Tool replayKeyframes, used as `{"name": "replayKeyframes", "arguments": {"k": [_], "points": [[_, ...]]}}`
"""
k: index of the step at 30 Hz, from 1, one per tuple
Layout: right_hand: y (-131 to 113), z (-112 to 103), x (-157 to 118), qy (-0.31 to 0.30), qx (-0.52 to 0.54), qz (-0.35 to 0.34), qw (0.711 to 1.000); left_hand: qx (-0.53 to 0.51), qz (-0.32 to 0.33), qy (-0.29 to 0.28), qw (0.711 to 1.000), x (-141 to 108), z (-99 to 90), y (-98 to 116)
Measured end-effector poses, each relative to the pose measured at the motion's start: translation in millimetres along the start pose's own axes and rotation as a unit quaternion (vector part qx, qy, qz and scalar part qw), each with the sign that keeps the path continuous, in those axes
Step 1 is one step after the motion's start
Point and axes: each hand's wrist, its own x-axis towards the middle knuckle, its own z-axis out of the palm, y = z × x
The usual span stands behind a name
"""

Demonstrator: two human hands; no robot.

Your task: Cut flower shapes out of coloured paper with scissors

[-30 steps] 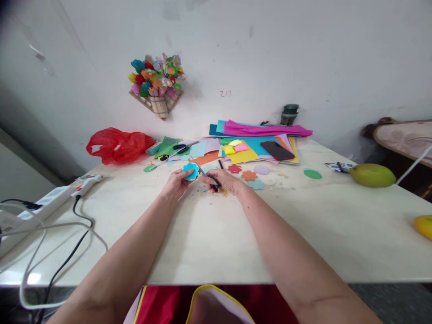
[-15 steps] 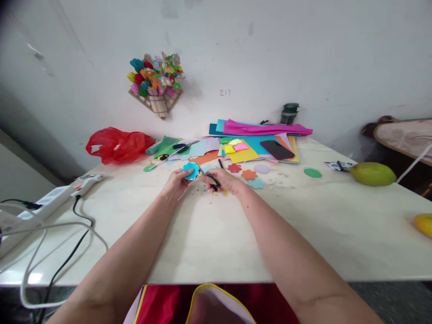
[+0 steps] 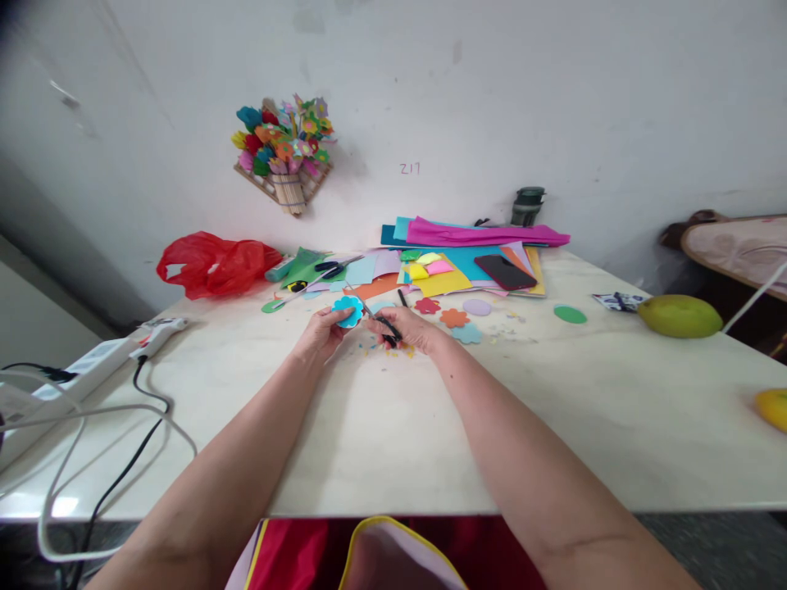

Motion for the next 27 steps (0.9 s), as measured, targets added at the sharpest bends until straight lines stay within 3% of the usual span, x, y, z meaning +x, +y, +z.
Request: {"name": "replayKeyframes", "arguments": {"k": [27], "points": [[1.4,0.0,1.0,-0.001,-0.020,-0.002,1.000,0.005,0.002,0.010,1.000,-0.7,0.1,1.5]]}}
